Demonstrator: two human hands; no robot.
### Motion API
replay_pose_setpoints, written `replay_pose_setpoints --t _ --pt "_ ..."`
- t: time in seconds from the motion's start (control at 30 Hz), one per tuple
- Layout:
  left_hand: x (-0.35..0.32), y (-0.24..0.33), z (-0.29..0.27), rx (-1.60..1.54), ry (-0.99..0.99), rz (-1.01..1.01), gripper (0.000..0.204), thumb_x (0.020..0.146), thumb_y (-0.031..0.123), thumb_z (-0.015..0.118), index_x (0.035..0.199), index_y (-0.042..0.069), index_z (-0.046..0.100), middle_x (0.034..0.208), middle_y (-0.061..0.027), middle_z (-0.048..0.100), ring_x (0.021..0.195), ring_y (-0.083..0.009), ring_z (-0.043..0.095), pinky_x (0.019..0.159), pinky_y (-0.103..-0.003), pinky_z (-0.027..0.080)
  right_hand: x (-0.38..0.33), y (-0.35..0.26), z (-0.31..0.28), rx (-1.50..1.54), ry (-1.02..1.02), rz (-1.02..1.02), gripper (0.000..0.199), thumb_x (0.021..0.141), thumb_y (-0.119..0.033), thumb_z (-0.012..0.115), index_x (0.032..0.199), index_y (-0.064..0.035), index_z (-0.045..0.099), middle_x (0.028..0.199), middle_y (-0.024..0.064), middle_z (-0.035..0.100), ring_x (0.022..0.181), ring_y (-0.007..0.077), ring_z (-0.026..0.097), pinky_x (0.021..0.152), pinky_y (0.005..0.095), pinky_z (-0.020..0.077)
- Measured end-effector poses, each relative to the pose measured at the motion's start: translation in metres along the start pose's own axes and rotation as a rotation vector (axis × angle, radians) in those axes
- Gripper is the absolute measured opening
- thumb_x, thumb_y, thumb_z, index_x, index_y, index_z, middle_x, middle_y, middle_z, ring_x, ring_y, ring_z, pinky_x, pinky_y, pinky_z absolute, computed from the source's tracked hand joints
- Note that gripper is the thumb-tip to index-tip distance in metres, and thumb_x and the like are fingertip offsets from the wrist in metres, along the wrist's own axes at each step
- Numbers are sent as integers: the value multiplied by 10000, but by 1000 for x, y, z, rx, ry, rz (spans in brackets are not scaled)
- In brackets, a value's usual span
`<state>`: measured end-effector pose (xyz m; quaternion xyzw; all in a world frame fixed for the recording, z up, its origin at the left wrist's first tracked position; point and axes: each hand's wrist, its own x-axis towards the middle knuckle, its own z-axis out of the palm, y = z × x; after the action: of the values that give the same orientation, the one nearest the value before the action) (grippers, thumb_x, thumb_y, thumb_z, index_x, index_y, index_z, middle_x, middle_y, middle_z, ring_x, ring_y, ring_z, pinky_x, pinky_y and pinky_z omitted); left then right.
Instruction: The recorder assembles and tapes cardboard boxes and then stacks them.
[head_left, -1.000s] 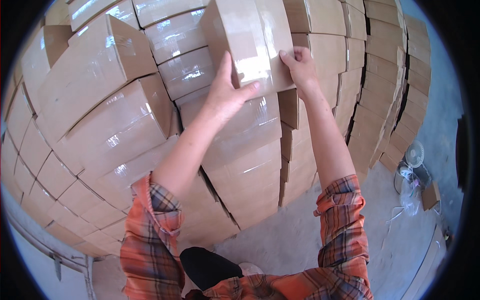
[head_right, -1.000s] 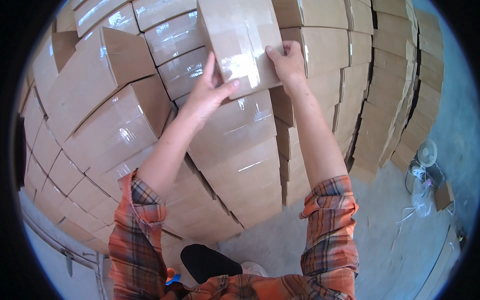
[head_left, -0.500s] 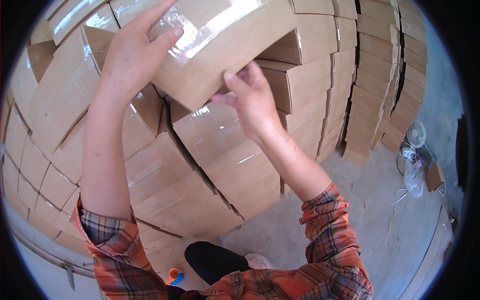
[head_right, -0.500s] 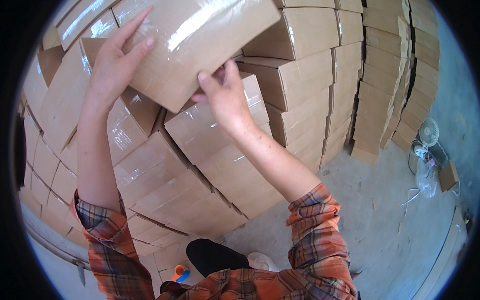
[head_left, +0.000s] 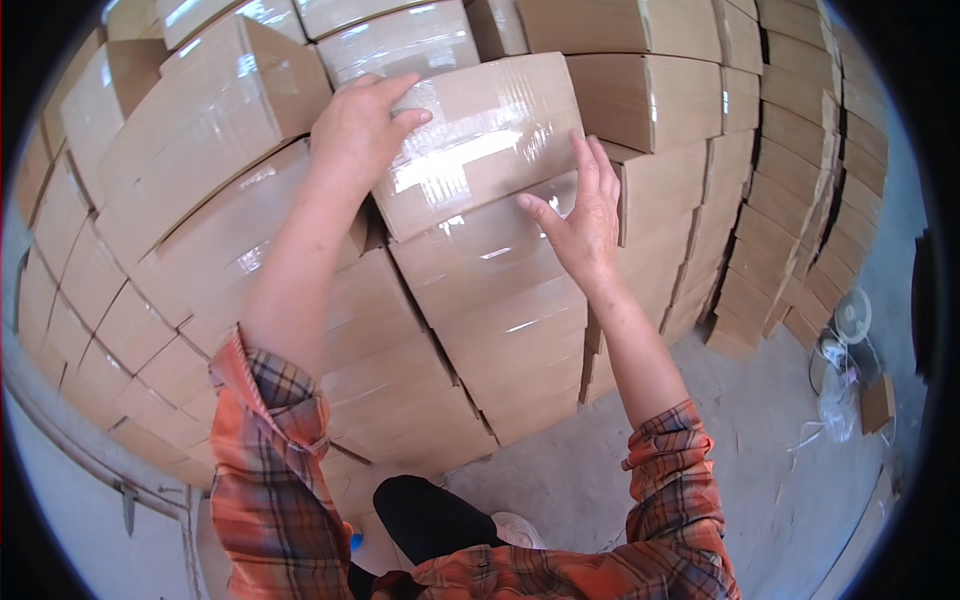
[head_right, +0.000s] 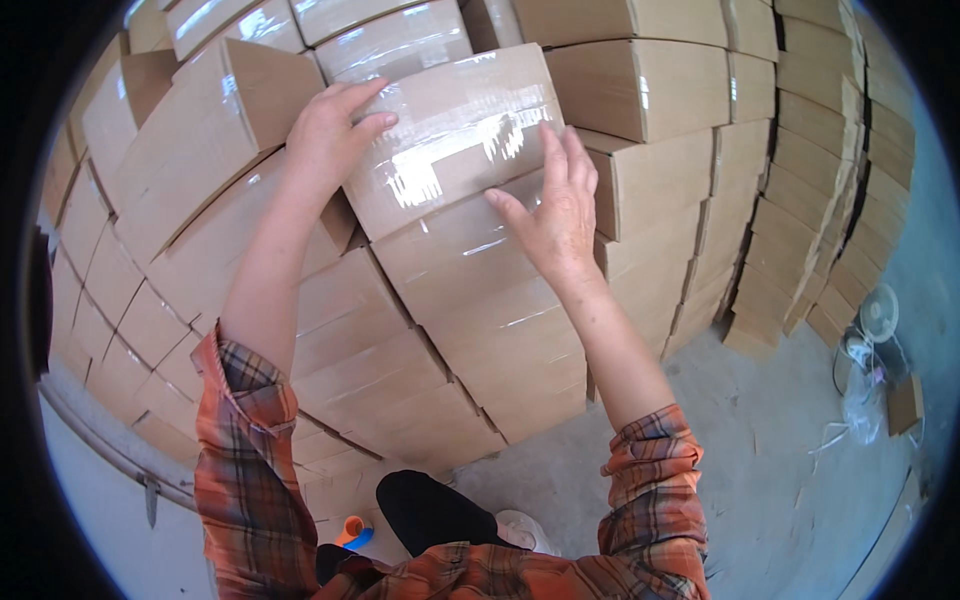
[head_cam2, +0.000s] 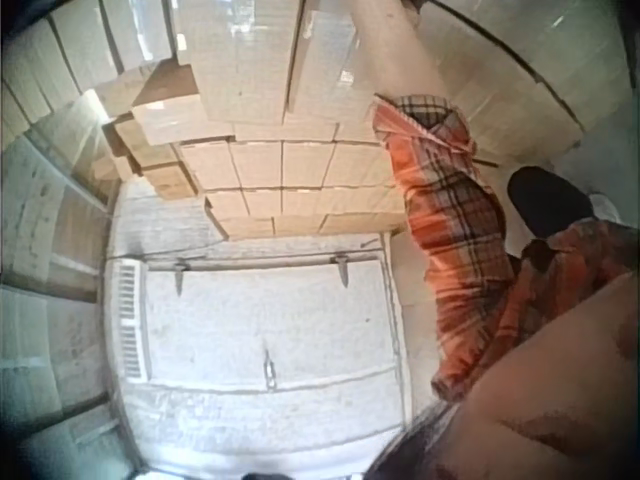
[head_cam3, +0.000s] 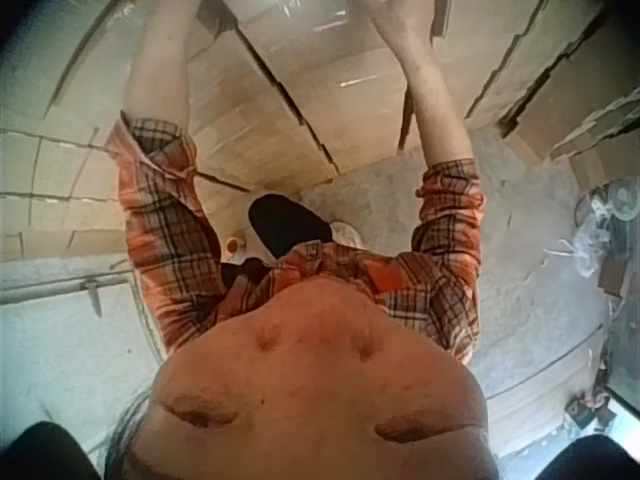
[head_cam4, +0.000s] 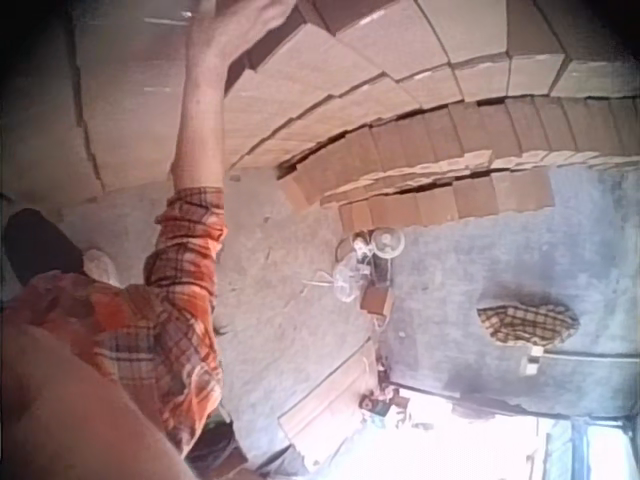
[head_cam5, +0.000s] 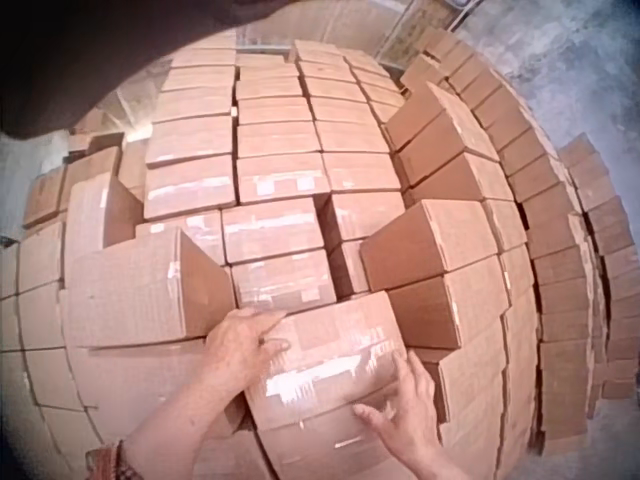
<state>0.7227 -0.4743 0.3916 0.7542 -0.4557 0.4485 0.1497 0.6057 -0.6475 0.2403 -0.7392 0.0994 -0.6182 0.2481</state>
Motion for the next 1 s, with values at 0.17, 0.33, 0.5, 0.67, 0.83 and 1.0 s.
replay_pose_setpoints --t 0.17,0.33,0.5,0.67,0.83,1.0 --pt "-13 -1 18 64 116 57 390 796 281 674 1164 160 629 1068 -91 615 1047 -281 536 898 -428 425 -2 39 27 -130 -163 39 948 705 -325 777 1461 -184 222 1501 185 148 1340 375 252 1038 447 335" --pt "-34 7 20 261 245 49 428 814 228 653 1227 147 573 1250 -93 513 1226 -281 418 1048 -505 294 -3 27 34 -184 -204 29 969 701 -345 772 1472 -205 201 1513 161 142 1346 352 252 1006 469 350" --pt "-76 30 -21 222 154 209 465 762 175 694 1209 126 573 1263 -101 485 1273 -306 370 1065 -530 262 -2 29 23 -271 -208 6 966 703 -347 768 1472 -214 200 1508 152 164 1348 347 244 1002 485 340" --pt "-103 -18 -88 206 514 139 545 733 153 712 1231 35 526 1222 -161 513 1207 -339 428 1032 -447 302 9 13 -1 -326 -26 -87 729 724 -284 752 1358 -129 429 1483 160 230 1342 352 250 1011 525 296" --pt "-110 -120 -152 215 845 -340 603 840 281 655 1330 16 423 1292 -161 480 1186 -314 445 1002 -409 351 45 -68 8 205 41 -232 535 803 -244 691 1273 -69 507 1339 173 447 1232 312 416 1009 426 357" --pt "-123 -164 -156 -287 671 -669 675 857 375 645 1362 8 387 1351 -150 433 1237 -254 411 999 -372 359 67 -157 47 594 -102 -307 613 827 -327 647 1300 6 443 1314 202 464 1234 322 431 1020 386 364"
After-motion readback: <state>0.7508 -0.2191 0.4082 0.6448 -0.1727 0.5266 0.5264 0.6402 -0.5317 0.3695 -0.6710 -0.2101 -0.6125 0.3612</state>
